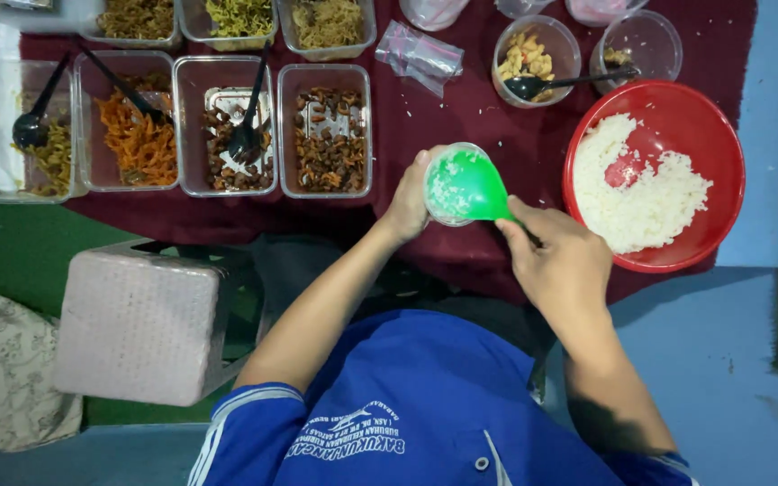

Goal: Scooping rice and various toppings into a small plastic container using a spoon

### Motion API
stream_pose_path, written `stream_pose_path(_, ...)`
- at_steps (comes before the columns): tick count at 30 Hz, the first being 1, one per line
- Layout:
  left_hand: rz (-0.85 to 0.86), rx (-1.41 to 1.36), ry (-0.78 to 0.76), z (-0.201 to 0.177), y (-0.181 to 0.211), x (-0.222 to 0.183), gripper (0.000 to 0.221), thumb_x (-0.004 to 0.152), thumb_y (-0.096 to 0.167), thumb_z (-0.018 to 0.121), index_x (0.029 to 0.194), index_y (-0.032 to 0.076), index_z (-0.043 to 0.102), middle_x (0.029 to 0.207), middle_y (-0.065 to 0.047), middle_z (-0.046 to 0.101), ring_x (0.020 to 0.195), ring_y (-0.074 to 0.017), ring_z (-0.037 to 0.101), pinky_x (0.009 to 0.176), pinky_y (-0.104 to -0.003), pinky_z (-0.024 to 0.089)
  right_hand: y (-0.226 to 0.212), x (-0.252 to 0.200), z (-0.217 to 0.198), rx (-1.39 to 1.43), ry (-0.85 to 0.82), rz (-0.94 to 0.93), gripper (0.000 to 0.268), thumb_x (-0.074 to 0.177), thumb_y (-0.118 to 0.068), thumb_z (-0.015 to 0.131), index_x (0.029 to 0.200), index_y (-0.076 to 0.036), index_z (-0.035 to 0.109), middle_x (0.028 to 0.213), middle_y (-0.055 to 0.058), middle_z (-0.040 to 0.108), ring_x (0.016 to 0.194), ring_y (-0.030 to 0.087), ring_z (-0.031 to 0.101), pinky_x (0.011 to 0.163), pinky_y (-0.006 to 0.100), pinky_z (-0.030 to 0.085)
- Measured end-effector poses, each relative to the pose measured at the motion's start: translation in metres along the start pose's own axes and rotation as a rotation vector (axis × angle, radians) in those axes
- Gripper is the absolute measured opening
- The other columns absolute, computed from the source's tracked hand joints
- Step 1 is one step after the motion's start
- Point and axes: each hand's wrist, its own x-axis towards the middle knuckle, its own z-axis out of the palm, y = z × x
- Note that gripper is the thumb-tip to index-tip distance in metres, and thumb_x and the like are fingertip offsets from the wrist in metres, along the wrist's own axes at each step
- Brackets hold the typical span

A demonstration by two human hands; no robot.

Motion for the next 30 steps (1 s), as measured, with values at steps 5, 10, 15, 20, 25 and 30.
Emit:
stream_pose_path(5, -0.02, -0.079, 0.056, 0.004, 0.003, 0.002, 0.056, 0.111, 0.042, 0.026, 0.115, 0.006, 0.069, 0.043, -0.015, 0.056, 0.038, -0.0152, 0.061, 0.029, -0.021, 0.047, 0.0, -0.001, 0.0, 0.011, -0.023, 0.052, 0.025, 0.09, -0.028, 0.086, 0.114, -0.021, 0.083, 0.086, 0.008, 0.076, 0.082, 0.035, 0.073, 0.064, 0.046, 0.058)
stream_pose_path(10, -0.044, -0.102, 0.034, 0.006, 0.007, 0.003, 0.055, 0.11, 0.044, 0.028, 0.113, 0.007, 0.069, 0.044, -0.012, 0.056, 0.038, -0.0132, 0.06, 0.028, -0.021, 0.046, 0.002, 0.0, 0.007, 0.06, -0.024, 0.084, 0.025, 0.089, -0.026, 0.086, 0.114, -0.02, 0.083, 0.089, 0.01, 0.077, 0.084, 0.036, 0.073, 0.065, 0.048, 0.058)
stream_pose_path(15, -0.036, -0.075, 0.043, 0.016, 0.022, 0.003, 0.054, 0.111, 0.039, 0.025, 0.113, 0.008, 0.069, 0.051, -0.011, 0.06, 0.044, -0.0115, 0.061, 0.033, -0.021, 0.049, -0.001, -0.002, 0.0, 0.057, -0.032, 0.121, 0.025, 0.088, -0.026, 0.084, 0.113, -0.022, 0.083, 0.088, 0.008, 0.077, 0.081, 0.036, 0.073, 0.064, 0.049, 0.057)
stream_pose_path(20, -0.062, -0.048, 0.06, 0.011, 0.012, 0.002, 0.054, 0.112, 0.04, 0.025, 0.117, 0.009, 0.069, 0.07, -0.01, 0.068, 0.06, -0.0107, 0.066, 0.048, -0.022, 0.055, 0.005, -0.005, 0.005, 0.055, -0.096, 0.187, 0.025, 0.088, -0.031, 0.082, 0.112, -0.025, 0.083, 0.086, 0.007, 0.077, 0.077, 0.033, 0.073, 0.062, 0.05, 0.058)
stream_pose_path(25, -0.045, -0.007, 0.038, 0.013, 0.014, 0.0, 0.056, 0.112, 0.041, 0.025, 0.122, 0.006, 0.068, 0.078, -0.01, 0.069, 0.07, -0.0107, 0.066, 0.057, -0.025, 0.058, 0.003, -0.008, -0.005, 0.008, -0.063, 0.198, 0.025, 0.088, -0.033, 0.082, 0.112, -0.028, 0.083, 0.084, 0.003, 0.076, 0.076, 0.031, 0.074, 0.062, 0.047, 0.058)
stream_pose_path(30, -0.041, 0.047, 0.021, 0.013, 0.017, 0.0, 0.057, 0.112, 0.036, 0.02, 0.121, 0.005, 0.067, 0.067, -0.008, 0.063, 0.061, -0.0106, 0.064, 0.05, -0.02, 0.053, 0.005, -0.009, -0.006, 0.035, -0.111, 0.241, 0.022, 0.089, -0.032, 0.079, 0.11, -0.027, 0.082, 0.085, 0.003, 0.077, 0.074, 0.03, 0.074, 0.061, 0.047, 0.059)
